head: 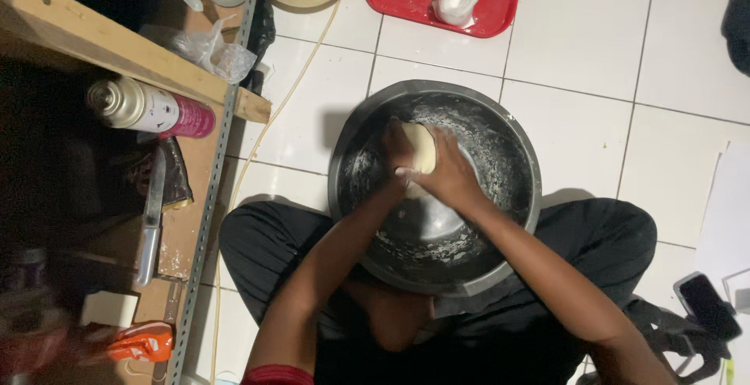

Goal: The person kneads a piece of dough inside a plastic bowl by hand while sitting on the floor.

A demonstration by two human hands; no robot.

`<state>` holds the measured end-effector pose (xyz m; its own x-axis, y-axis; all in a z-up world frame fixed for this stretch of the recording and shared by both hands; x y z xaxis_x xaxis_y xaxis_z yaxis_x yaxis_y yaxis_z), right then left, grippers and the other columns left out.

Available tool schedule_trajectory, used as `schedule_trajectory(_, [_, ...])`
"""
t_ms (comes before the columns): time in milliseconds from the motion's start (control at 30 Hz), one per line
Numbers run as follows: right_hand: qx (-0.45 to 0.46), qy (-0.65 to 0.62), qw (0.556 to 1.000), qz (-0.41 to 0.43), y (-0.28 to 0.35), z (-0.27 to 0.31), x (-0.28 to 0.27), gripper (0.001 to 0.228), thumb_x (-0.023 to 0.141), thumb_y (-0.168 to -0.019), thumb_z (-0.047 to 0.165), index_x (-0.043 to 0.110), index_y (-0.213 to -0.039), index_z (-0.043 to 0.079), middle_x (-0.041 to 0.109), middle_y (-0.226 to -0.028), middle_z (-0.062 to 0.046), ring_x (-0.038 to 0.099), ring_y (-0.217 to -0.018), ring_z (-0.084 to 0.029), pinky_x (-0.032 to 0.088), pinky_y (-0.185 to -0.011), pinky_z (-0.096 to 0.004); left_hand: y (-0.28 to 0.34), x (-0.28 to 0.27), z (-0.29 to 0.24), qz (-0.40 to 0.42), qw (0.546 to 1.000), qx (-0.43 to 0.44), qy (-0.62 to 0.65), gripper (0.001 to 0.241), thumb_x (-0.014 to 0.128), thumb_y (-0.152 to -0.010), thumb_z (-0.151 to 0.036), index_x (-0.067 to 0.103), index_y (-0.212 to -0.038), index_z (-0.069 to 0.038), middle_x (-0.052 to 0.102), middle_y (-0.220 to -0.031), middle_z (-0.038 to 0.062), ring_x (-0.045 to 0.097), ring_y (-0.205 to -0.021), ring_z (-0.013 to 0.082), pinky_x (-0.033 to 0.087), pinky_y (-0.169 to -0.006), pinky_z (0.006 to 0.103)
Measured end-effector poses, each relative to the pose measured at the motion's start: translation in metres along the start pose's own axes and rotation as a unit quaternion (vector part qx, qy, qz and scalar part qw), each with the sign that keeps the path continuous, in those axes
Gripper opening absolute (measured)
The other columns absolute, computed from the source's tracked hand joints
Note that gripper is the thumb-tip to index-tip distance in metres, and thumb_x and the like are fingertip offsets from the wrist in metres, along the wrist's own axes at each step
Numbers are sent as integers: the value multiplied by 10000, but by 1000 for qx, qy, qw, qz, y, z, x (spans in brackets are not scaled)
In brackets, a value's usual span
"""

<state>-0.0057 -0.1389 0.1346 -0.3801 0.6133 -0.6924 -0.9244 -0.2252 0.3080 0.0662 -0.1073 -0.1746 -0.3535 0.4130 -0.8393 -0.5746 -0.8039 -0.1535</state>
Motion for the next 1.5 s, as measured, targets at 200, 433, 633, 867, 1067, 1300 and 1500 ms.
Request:
schedule_trajectory(200, [98,-19,991,89,-36,-54,10,869,748,-564,502,375,-1330,330,540,-1228,-84,523,-1112,-301,430,-946,-421,-54,-6,69,201,682,412,570,303,311,-953,-178,496,-1137,-26,565,-1079,196,561,-1061,313,423,-924,419])
schedule_trajectory(433, [40,-404,913,41,-45,-84,25,627,597,-665,161,475,-1280,144,557,-1122,-182,570,-961,-286,484,-816,-423,-87,-119,149,269,502,290,769,350,469,-870,-454,526,-643,-194,468,-554,-22,484,-511,102,380,-585,278])
schedule_trajectory(633, [60,-609,787,79,-63,-106,47,683,468,-625,-33,349,-1280,118,545,-1146,-189,608,-938,-300,534,-754,-421,-87,-125,161,256,572,410,662,387,453,-881,-443,618,-745,-121,638,-717,98,643,-757,196,423,-742,311])
schedule_trajectory(867, [-46,-140,986,-76,-38,-69,5,528,399,-761,-21,431,-1276,93,497,-1241,-188,451,-1140,-422,361,-942,-560,-64,-131,179,249,641,442,576,541,280,-933,-523,531,-1197,-124,612,-1067,156,579,-1049,264,394,-937,386])
schedule_trajectory(1067, [-249,105,942,-201,-4,-45,-12,293,435,-888,138,560,-1104,-16,535,-1052,-238,506,-1027,-420,398,-910,-500,-26,-137,196,-219,697,494,472,438,484,-835,-423,534,-1117,-90,605,-899,97,615,-832,214,472,-723,309])
schedule_trajectory(1300, [-322,168,921,-137,-36,-54,18,351,419,-969,297,596,-1064,9,550,-1143,-200,470,-1159,-348,280,-1045,-465,12,-21,113,-327,753,301,485,380,555,-866,-230,526,-1181,-19,621,-893,168,648,-796,241,504,-628,293])
schedule_trajectory(1500, [-304,267,898,-173,-31,-70,44,369,460,-856,292,539,-1097,24,518,-1050,-168,436,-1155,-321,240,-1046,-468,-18,-134,179,269,614,188,718,567,365,-925,-508,593,-1105,-21,599,-1112,199,541,-1115,290,337,-1007,397])
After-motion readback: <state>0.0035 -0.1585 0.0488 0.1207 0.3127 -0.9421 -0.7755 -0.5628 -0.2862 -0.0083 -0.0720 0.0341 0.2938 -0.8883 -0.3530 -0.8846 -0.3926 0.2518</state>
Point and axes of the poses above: each hand's wrist, its own y-axis away from the middle knuckle, its own x-axis out of the palm, z = x × y, the point moved 2 cm from there along -y, towards the middle knuckle
